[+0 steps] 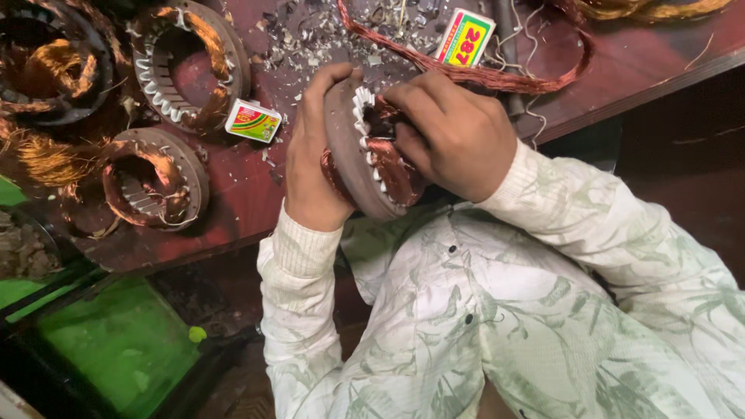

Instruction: The person winds copper wire around a circular stator core, inserting white insulating spacers between the windings. The person rotates the stator and continues wrapping the wire by hand.

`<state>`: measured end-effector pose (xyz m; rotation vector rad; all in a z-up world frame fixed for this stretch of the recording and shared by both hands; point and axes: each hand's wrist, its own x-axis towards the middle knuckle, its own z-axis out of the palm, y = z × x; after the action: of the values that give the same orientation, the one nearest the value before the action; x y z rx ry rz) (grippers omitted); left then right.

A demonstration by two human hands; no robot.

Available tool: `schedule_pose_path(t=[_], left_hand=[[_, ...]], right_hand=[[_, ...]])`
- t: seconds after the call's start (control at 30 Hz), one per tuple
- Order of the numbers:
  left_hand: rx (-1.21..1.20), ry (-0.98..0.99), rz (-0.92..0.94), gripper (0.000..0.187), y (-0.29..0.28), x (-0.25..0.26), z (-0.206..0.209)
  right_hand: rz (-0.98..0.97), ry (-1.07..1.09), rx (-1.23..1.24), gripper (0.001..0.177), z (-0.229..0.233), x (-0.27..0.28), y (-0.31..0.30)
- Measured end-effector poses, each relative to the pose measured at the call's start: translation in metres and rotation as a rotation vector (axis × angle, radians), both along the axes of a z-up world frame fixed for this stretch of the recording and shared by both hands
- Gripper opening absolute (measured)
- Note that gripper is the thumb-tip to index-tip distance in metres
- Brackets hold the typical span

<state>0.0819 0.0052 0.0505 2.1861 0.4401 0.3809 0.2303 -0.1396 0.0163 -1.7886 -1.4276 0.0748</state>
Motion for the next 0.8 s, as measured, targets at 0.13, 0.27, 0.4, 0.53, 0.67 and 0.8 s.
schedule_pose_path(t=[0.13, 0.27, 0.4, 0.53, 0.67, 0.8], left_hand=[[0.058, 0.057, 0.049, 0.078, -0.005, -0.001, -0.001], [0.097, -0.006, 0.031, 0.073, -0.006, 0.002, -0.003], [-0.046, 0.103, 0.034, 0.073, -0.004, 0.009, -0.001], [-0.023, 0.111, 0.102, 0.067, -0.007, 0.01, -0.002], [0.162, 0.012, 0.042, 0.063, -0.005, 0.005, -0.012], [0.05, 0.066, 0.055, 0.066, -0.004, 0.006, -0.022]], right_hand=[[-0.006, -0.26, 0.082, 0.027, 0.002, 0.003, -0.001], [0.05, -0.398, 0.112, 0.029, 0.006, 0.008, 0.002], [0.09, -0.352, 0.128, 0.032, 0.002, 0.011, 0.006], [0.131, -0.393, 0.201, 0.032, 0.0, 0.018, 0.003], [0.148, -0.363, 0.21, 0.036, -0.002, 0.016, 0.008], [0.19, -0.291, 0.181, 0.032, -0.005, 0.015, 0.011]])
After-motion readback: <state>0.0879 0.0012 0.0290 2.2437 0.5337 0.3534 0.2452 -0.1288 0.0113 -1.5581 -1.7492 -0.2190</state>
